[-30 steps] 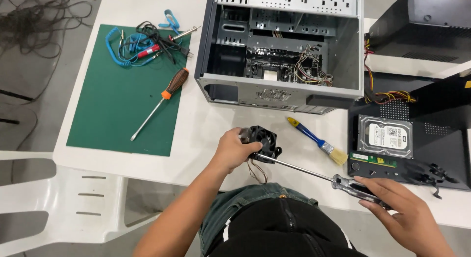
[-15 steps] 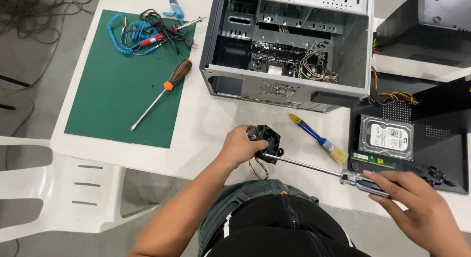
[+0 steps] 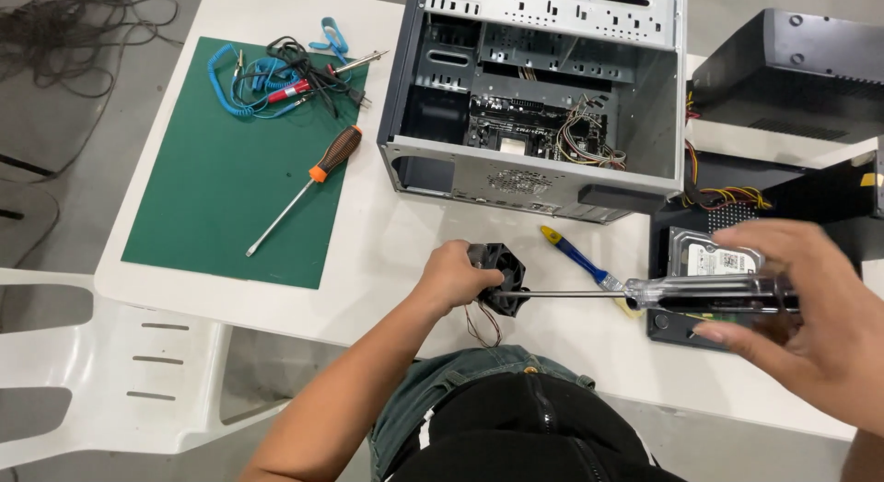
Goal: The person is reassembling a CPU cooling unit by placing a fan onto a metal heatsink and securing it with screws using a manual screwdriver.
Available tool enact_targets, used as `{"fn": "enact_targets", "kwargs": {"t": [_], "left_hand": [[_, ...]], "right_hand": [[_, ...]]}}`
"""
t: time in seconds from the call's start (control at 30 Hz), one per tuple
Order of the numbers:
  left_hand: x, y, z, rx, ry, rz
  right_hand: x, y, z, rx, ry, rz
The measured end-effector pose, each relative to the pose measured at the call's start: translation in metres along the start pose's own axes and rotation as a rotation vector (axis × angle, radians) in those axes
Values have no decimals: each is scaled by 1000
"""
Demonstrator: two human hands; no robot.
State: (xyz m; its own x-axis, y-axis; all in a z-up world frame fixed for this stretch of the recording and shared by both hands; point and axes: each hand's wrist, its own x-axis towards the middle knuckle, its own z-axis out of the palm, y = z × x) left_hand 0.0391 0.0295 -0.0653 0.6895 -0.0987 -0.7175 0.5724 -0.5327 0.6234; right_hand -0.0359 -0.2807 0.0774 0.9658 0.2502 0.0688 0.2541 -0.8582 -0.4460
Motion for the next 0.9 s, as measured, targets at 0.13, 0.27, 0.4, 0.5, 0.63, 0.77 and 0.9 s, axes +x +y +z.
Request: {"fn": "enact_targets", "kwargs": {"t": [0.13, 0.27, 0.4, 0.5, 0.63, 0.77, 0.9], "left_hand": [[-6, 5, -2, -115, -21, -31], [-6, 4, 0, -89, -23, -17], [-14, 9, -1, -141, -11, 17], [-18, 14, -1, -120, -34, 31], [-14, 13, -1, -85, -12, 46], [-13, 15, 0, -48, -17, 43], [-4, 7, 1, 33, 5, 85]], "right_hand": [[9, -1, -8, 45, -47, -207], [6, 2, -5, 25, -43, 124], [-7, 37, -11, 92, -39, -110], [-7, 14, -8, -54, 58, 149], [-13, 6, -9, -51, 91, 173], [-14, 6, -16, -17, 43, 107], [-5, 13, -5, -78, 15, 247]]}}
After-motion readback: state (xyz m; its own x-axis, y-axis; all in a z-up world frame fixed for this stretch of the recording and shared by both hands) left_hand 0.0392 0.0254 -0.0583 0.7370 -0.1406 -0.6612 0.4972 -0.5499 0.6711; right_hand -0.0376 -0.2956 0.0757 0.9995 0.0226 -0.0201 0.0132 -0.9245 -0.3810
